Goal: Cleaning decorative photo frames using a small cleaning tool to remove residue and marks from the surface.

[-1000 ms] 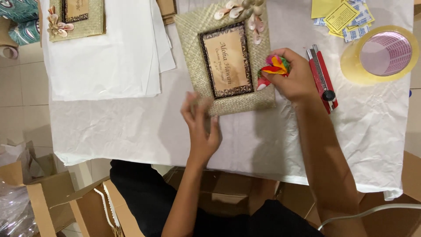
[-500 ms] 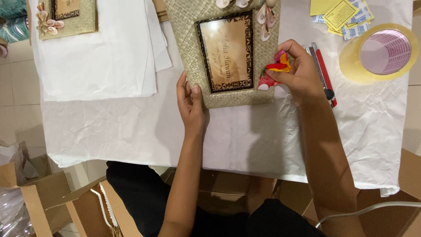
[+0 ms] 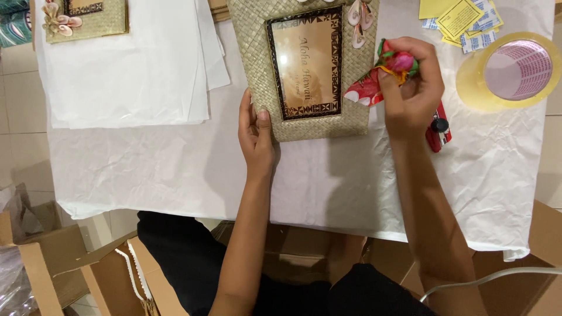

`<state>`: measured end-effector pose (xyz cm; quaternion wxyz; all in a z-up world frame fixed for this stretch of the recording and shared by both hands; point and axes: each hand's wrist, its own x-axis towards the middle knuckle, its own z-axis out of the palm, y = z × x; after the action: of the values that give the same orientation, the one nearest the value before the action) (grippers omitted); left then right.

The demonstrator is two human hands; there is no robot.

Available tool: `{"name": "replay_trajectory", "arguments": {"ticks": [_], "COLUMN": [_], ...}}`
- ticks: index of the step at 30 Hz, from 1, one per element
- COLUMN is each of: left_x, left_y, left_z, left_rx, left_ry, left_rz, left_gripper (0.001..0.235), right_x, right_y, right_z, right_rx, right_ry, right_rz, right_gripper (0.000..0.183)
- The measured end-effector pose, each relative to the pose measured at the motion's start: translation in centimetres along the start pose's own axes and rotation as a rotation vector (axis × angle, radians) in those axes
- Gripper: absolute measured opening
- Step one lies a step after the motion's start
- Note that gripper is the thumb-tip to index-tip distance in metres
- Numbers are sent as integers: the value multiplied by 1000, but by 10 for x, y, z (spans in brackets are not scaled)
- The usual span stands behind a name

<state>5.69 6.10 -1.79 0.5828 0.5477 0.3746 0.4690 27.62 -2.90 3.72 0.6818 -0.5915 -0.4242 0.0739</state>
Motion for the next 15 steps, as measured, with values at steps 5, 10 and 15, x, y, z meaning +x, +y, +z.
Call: {"name": "replay_trajectory", "arguments": {"ticks": [5,10,15], "left_x": [0,1,1], "left_y": [3,1,-6], "left_z": [-1,-5,-11], "left_rx": [68,55,4], "left_ry": [1,7,-41], "left_rz": [-15,-46,-21], "left_gripper": [63,66,63], "right_x": [0,1,-3], "right_y": [-1,-1,10], "right_z": [-2,-2,-6], "right_rx": [-205,-258,-161], "right_ry": [-127,-120,-134], "right_rz": [-193,-157,25], "right_gripper": [32,31,32]}}
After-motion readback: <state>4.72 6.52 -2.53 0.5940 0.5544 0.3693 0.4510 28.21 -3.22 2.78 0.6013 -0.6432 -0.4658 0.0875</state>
